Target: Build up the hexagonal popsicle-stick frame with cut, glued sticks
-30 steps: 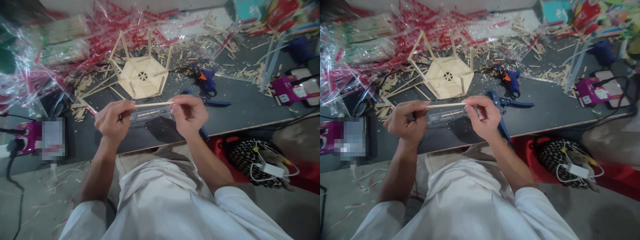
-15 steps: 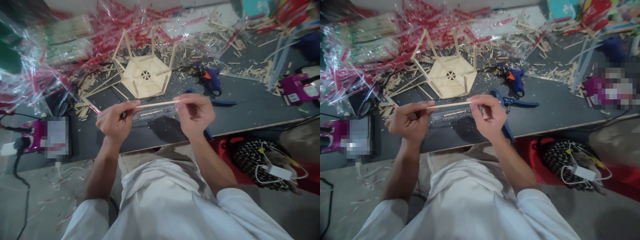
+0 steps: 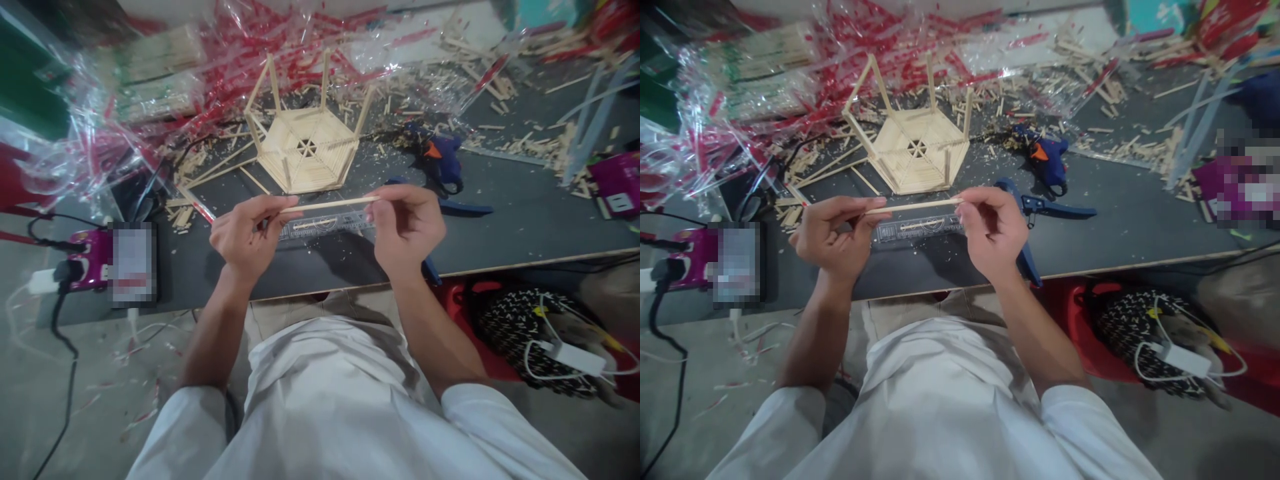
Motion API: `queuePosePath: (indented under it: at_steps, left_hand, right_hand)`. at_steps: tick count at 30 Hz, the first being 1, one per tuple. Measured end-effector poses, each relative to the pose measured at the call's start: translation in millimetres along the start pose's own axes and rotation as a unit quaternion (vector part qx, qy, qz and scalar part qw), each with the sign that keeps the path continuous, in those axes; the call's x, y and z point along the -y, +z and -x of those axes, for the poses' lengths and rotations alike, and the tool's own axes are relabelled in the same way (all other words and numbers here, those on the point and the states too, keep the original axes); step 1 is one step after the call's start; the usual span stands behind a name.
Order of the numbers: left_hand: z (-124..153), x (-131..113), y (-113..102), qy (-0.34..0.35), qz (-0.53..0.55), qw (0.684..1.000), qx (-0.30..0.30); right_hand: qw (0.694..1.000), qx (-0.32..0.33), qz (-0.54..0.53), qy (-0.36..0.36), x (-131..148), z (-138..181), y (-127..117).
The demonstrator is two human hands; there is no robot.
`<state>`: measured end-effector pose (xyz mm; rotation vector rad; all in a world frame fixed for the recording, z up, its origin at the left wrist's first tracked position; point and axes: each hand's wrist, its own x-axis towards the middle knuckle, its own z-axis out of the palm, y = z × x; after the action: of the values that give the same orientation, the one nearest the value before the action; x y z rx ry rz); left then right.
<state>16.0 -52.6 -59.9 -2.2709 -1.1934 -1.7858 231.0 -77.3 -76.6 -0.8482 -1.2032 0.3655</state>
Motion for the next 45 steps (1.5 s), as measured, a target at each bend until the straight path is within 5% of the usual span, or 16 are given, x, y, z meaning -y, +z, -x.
queuePosePath:
  at_steps: [13,30,45]
  left_hand:
    - [-5.9,-0.8,-0.7,0.024,0.006,1.0,-0.004]
    - [-10.2,-2.1,-0.4,0.075,-0.001,0.997,-0.016]
    - [-5.9,0.0,-2.6,0.021,-0.047,0.999,0.008]
  right_hand:
    - [0.998,0.005,-0.012,0.063,-9.9,4.2,1.3]
    - [1.0,0.002,0.007,0.029,-4.0,1.2,2.3]
    - [1.0,0.017,-0.02,0.011,-5.1,-0.2,1.7]
